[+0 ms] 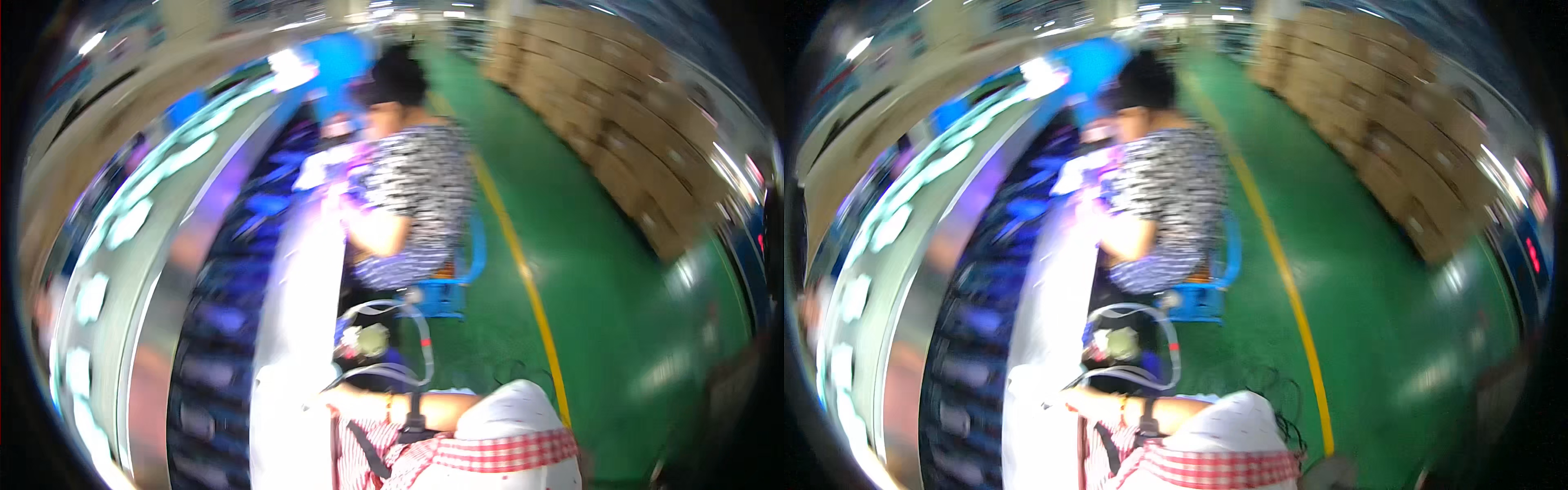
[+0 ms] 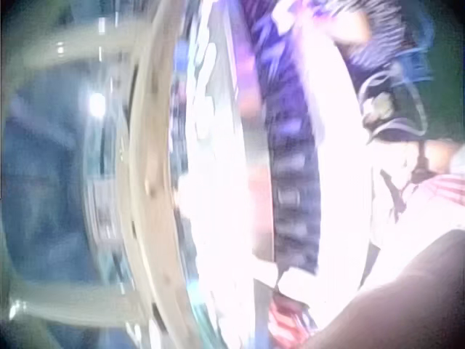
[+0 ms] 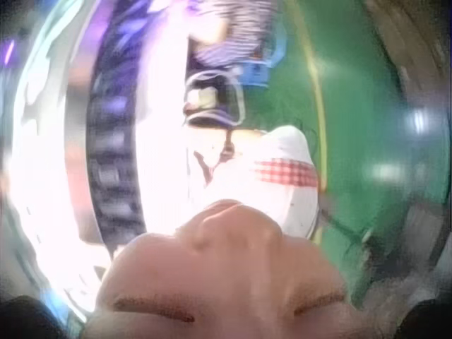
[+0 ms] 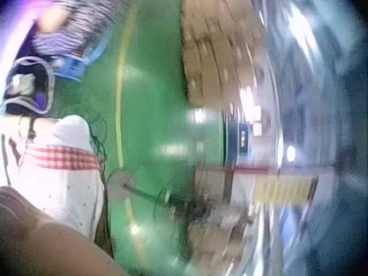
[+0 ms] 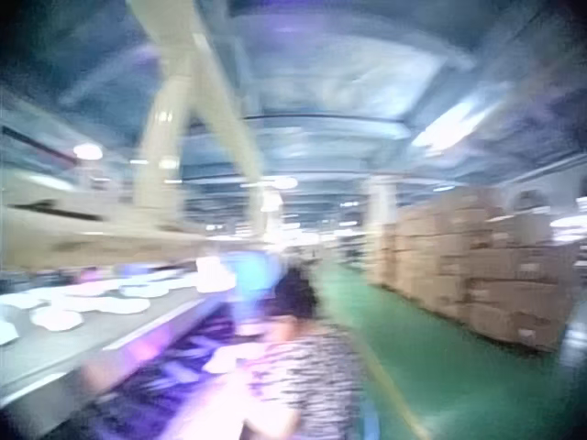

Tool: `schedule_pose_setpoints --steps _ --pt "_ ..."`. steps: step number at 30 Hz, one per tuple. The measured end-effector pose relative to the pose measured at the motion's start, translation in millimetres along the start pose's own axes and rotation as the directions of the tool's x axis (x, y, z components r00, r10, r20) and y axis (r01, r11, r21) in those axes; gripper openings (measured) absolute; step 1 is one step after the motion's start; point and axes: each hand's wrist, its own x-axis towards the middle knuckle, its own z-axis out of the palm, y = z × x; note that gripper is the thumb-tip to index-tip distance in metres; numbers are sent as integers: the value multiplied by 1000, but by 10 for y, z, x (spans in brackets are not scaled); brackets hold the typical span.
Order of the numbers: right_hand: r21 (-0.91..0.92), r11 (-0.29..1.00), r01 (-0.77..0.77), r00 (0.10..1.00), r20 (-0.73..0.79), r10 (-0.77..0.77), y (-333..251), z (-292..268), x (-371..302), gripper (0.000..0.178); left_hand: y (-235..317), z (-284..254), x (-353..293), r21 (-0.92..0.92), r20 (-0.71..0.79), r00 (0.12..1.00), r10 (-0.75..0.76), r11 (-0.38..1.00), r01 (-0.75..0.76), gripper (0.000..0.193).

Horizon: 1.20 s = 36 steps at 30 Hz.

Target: Applying a liquid substance (glue or primer) to shoe soles using a brush on a manufacturing line.

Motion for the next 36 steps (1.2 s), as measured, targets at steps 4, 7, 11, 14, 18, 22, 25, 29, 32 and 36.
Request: schedule_pose_setpoints --steps 4,7,11,14,18,22,25,29,32,36 --pt "129 990 -47 999 14 46 -707 277 -274 6 -297 -470 -255 279 69 997 18 960 -36 22" --pt "152 986 -75 993 -82 88 -652 277 -51 3 -317 -705 -424 360 -78 989 -124 922 143 17" --pt "157 972 -176 984 2 178 -430 345 89 13 -297 -926 -498 254 -143 975 -171 946 203 23" --pt "99 973 -207 976 84 199 -526 360 46 22 -182 -887 -427 159 -279 950 -139 969 189 23" --pt "-364 930 49 990 143 4 -122 -4 759 18 -91 -787 -505 -99 -252 861 -441 897 431 19" --pt "-490 296 820 567 766 -303 -545 2624 752 20 -34 -641 -531 -96 -145 841 -521 854 512 28" --pt "-297 -458 838 127 922 -367 -688 4207 678 22 75 -582 -449 -233 -201 802 -562 823 518 29" --pt "-341 -833 436 231 937 -263 -495 4801 726 26 7 -466 -429 -156 -143 842 -521 852 500 34" --pt "-370 -835 408 302 917 -259 -471 4852 785 30 -11 -456 -411 -147 -131 844 -520 852 502 34" --pt "-353 -890 289 407 887 -219 -480 4871 618 32 -51 -463 -418 -141 -129 848 -514 856 498 35"
